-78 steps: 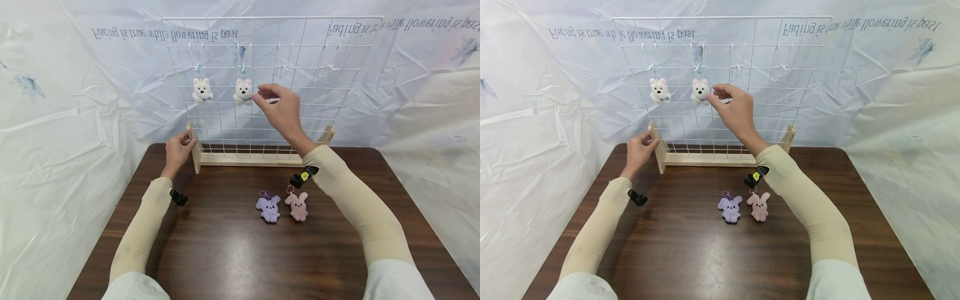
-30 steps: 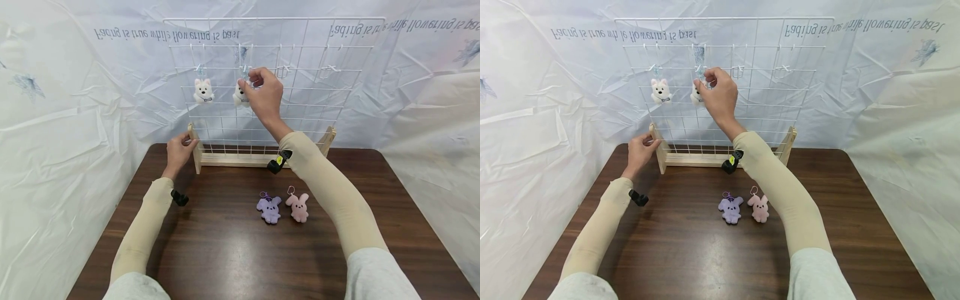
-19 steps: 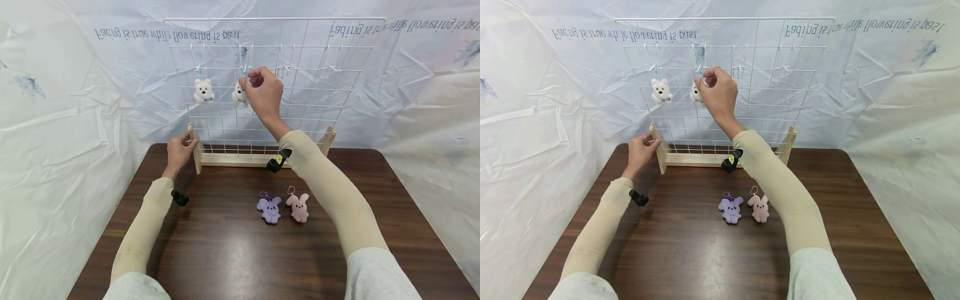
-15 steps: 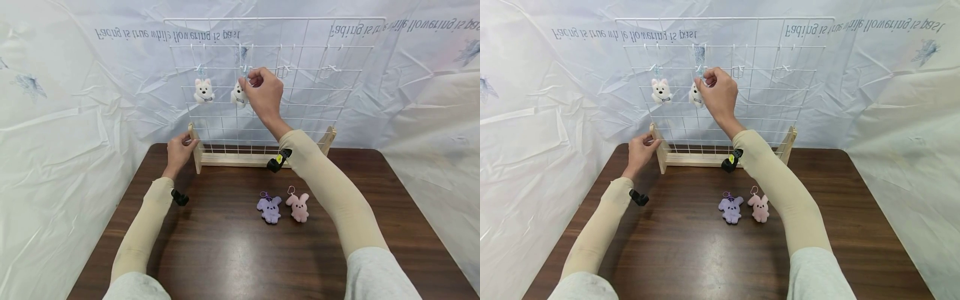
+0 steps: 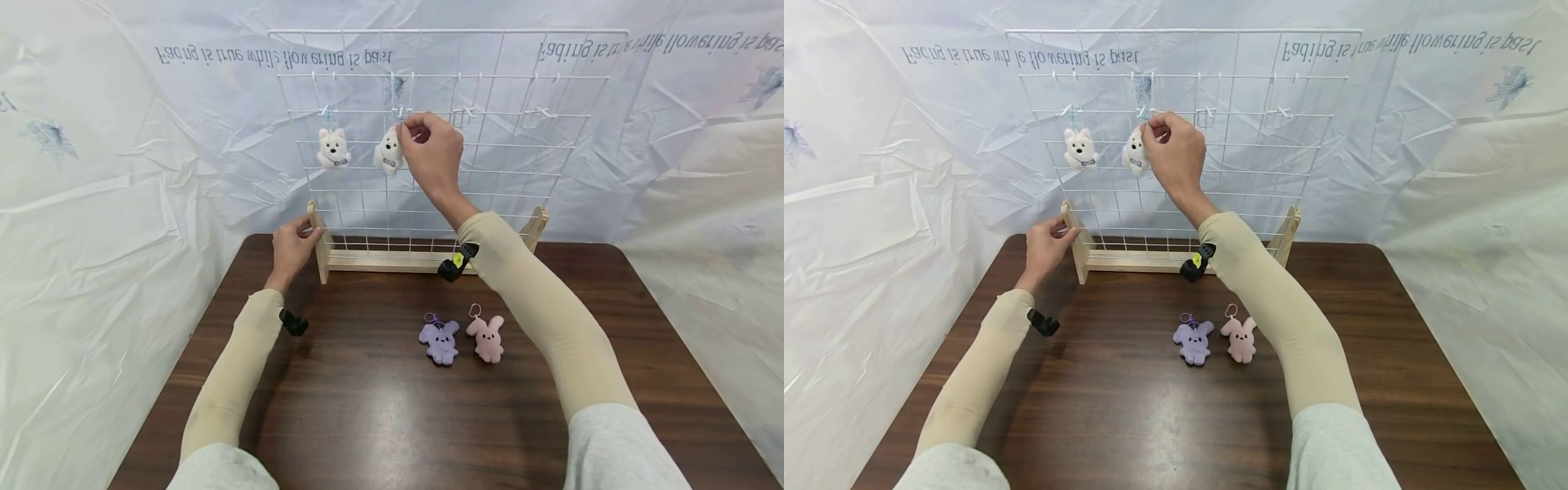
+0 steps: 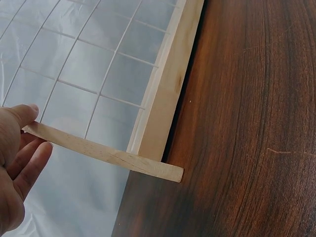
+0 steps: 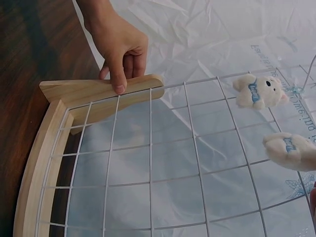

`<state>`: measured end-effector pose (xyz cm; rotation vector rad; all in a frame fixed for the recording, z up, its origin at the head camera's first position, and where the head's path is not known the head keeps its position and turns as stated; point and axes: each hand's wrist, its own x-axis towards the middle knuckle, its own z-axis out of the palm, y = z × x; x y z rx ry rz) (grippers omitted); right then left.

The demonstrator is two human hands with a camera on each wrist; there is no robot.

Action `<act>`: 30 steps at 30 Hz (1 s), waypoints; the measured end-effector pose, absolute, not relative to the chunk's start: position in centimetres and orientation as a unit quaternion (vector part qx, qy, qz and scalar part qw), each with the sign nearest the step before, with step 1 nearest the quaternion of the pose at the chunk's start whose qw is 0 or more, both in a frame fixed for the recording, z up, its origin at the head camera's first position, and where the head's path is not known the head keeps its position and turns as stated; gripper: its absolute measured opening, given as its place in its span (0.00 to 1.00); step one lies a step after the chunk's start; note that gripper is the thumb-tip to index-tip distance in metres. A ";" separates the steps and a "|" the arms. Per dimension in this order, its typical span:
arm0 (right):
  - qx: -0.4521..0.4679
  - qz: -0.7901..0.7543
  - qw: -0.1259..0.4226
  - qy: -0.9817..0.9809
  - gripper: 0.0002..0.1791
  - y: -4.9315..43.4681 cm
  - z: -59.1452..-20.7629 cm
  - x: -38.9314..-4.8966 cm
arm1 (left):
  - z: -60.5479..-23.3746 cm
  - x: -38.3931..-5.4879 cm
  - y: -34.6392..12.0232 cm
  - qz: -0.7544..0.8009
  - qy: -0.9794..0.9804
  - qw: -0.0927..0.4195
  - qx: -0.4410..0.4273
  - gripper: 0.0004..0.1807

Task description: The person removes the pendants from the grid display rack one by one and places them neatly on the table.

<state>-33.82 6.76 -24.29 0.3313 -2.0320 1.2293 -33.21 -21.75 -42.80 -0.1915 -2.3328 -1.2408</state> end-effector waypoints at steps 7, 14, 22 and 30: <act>0.141 0.489 0.367 -0.778 0.09 6.9 -24.4 -33.6 | -42.9 -33.3 -21.8 -0.458 -0.852 0.243 -0.072 0.21; 0.147 0.496 0.372 -0.771 0.08 6.9 -24.4 -33.4 | -42.9 -33.3 -21.8 -0.459 -0.851 0.245 -0.075 0.21; 0.160 0.502 0.381 -0.760 0.07 6.9 -24.4 -32.9 | -42.8 -33.2 -21.8 -0.458 -0.850 0.250 -0.078 0.21; 0.180 0.503 0.386 -0.753 0.07 7.1 -24.3 -32.3 | -42.9 -33.3 -21.9 -0.455 -0.852 0.248 -0.073 0.22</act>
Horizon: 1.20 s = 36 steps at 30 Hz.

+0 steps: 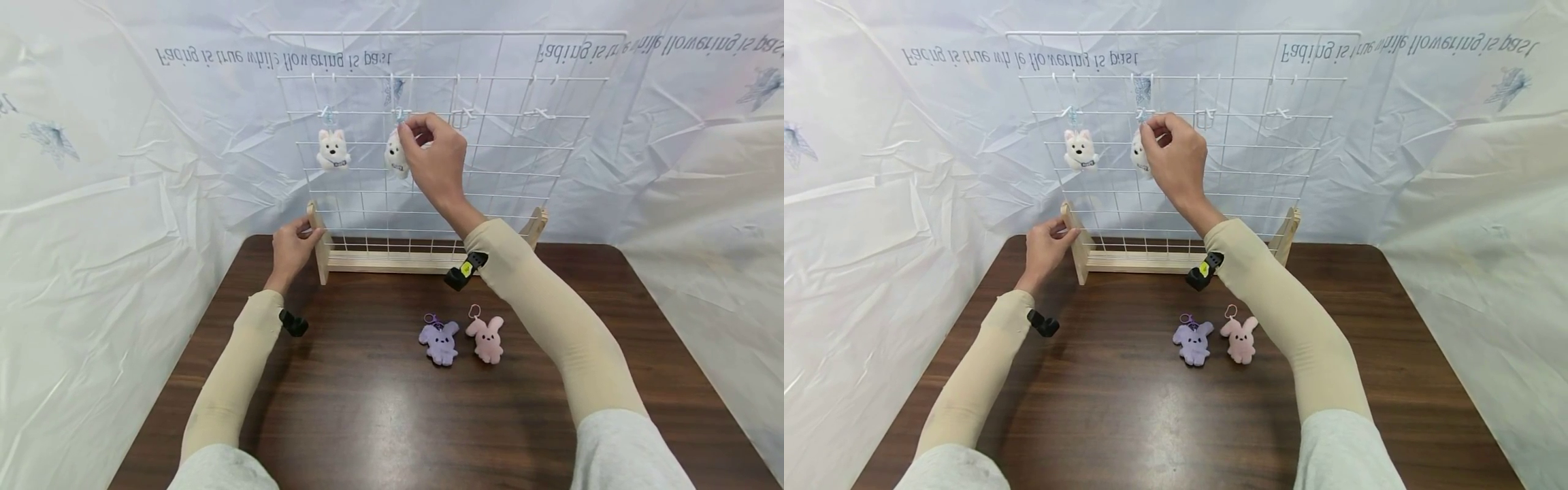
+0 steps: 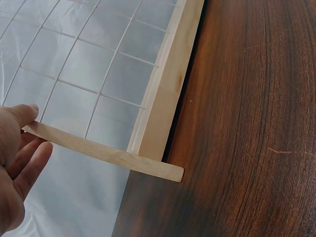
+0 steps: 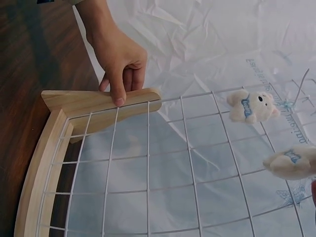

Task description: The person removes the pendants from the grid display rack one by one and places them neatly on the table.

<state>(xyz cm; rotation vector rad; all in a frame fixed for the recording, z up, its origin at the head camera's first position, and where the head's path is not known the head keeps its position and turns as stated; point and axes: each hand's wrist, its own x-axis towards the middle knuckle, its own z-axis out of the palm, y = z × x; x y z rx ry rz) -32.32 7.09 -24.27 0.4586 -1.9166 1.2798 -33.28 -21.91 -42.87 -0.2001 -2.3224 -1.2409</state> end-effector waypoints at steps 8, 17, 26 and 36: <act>0.196 0.511 0.374 -0.749 0.07 7.3 -24.3 -31.1 | -42.9 -33.3 -21.8 -0.458 -0.852 0.246 -0.072 0.23; 0.205 0.515 0.362 -0.749 0.08 7.9 -24.6 -29.6 | -43.0 -33.4 -21.9 -0.454 -0.853 0.247 -0.068 0.23; 0.229 0.511 0.350 -0.751 0.09 8.3 -25.3 -28.7 | -43.0 -33.4 -21.9 -0.455 -0.853 0.246 -0.068 0.23; 0.242 0.511 0.321 -0.760 0.09 8.9 -26.4 -27.9 | -42.9 -33.3 -21.8 -0.453 -0.854 0.247 -0.068 0.23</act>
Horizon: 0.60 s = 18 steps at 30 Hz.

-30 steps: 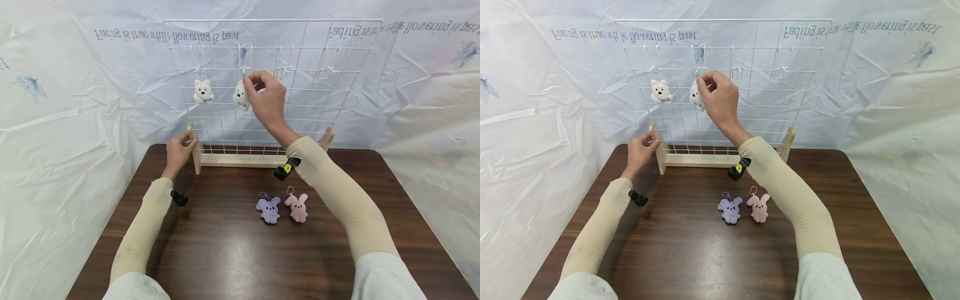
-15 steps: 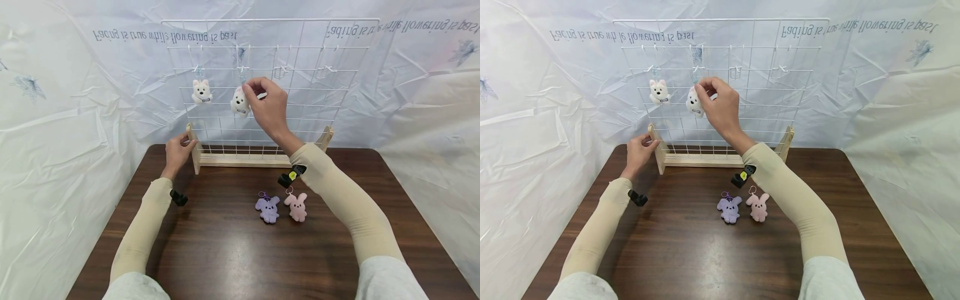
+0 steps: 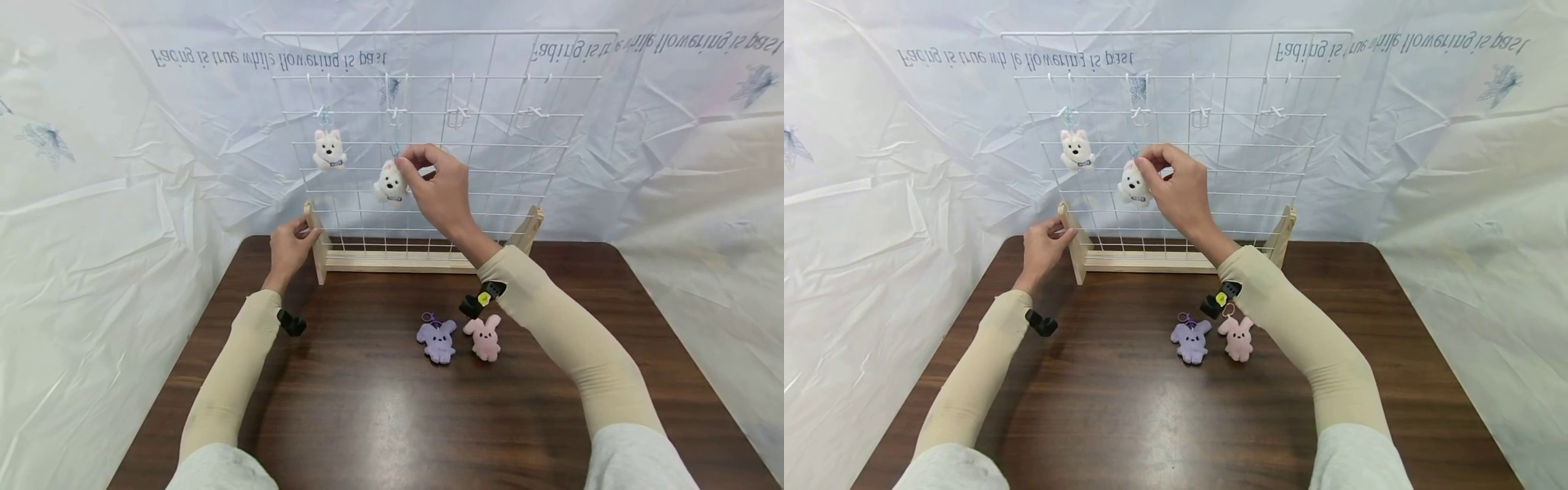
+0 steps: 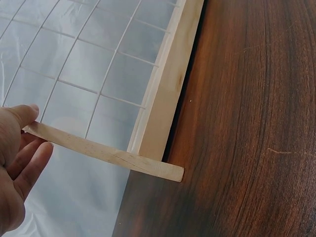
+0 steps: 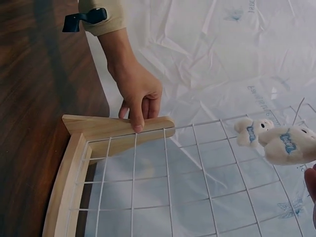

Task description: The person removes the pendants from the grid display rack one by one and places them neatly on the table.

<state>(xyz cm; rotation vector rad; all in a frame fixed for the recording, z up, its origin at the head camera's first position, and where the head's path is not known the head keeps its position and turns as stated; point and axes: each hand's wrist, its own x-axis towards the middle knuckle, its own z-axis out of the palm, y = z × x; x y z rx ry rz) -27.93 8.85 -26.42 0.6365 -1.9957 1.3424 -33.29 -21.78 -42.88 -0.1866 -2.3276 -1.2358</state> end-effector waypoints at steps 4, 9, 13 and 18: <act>0.250 0.507 0.306 -0.766 0.08 9.1 -27.1 -27.7 | -42.8 -33.2 -21.7 -0.456 -0.853 0.244 -0.069 0.22; 0.257 0.520 0.280 -0.765 0.07 9.3 -28.1 -27.7 | -42.7 -33.0 -21.7 -0.456 -0.853 0.245 -0.067 0.22; 0.264 0.524 0.262 -0.766 0.07 9.5 -29.0 -27.5 | -42.8 -33.1 -21.7 -0.450 -0.856 0.246 -0.066 0.23; 0.264 0.528 0.246 -0.769 0.06 9.7 -30.2 -27.1 | -42.9 -33.1 -21.7 -0.445 -0.858 0.249 -0.068 0.22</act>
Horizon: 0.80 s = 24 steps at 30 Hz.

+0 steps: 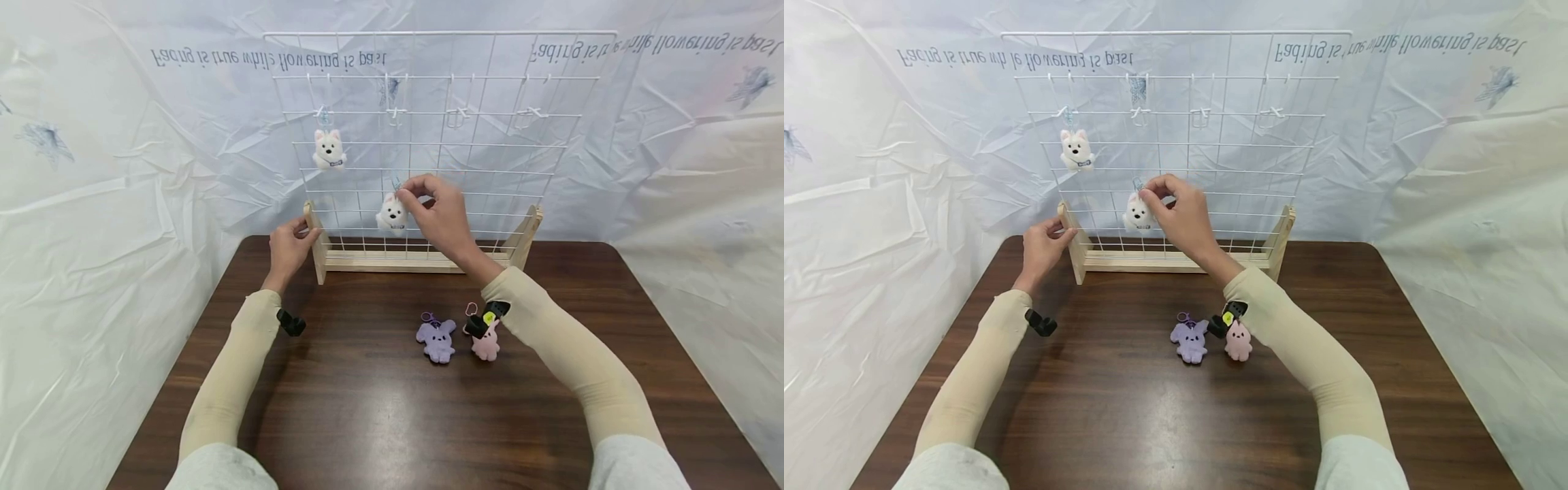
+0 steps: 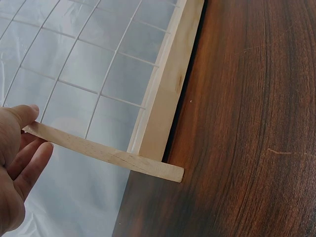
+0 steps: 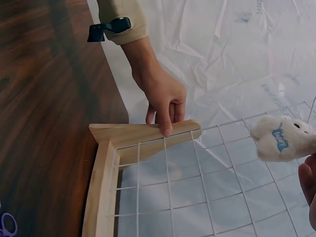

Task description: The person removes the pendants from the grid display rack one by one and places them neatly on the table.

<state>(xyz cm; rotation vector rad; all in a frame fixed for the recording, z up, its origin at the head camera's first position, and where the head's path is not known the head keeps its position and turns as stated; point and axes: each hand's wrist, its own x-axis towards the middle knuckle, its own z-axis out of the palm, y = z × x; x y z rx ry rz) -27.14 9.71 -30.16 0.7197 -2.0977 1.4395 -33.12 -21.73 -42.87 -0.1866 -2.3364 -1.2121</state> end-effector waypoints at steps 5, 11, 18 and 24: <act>0.263 0.531 0.230 -0.772 0.05 9.8 -31.5 -26.9 | -42.8 -33.1 -21.7 -0.449 -0.856 0.248 -0.071 0.22; 0.261 0.533 0.213 -0.776 0.05 9.9 -33.2 -26.5 | -43.0 -33.2 -21.7 -0.449 -0.855 0.248 -0.069 0.23; 0.261 0.531 0.192 -0.783 0.06 10.1 -35.6 -26.4 | -42.8 -33.0 -21.7 -0.441 -0.860 0.248 -0.067 0.23; 0.257 0.539 0.173 -0.784 0.06 10.3 -37.1 -26.1 | -42.8 -33.1 -21.8 -0.446 -0.857 0.247 -0.074 0.23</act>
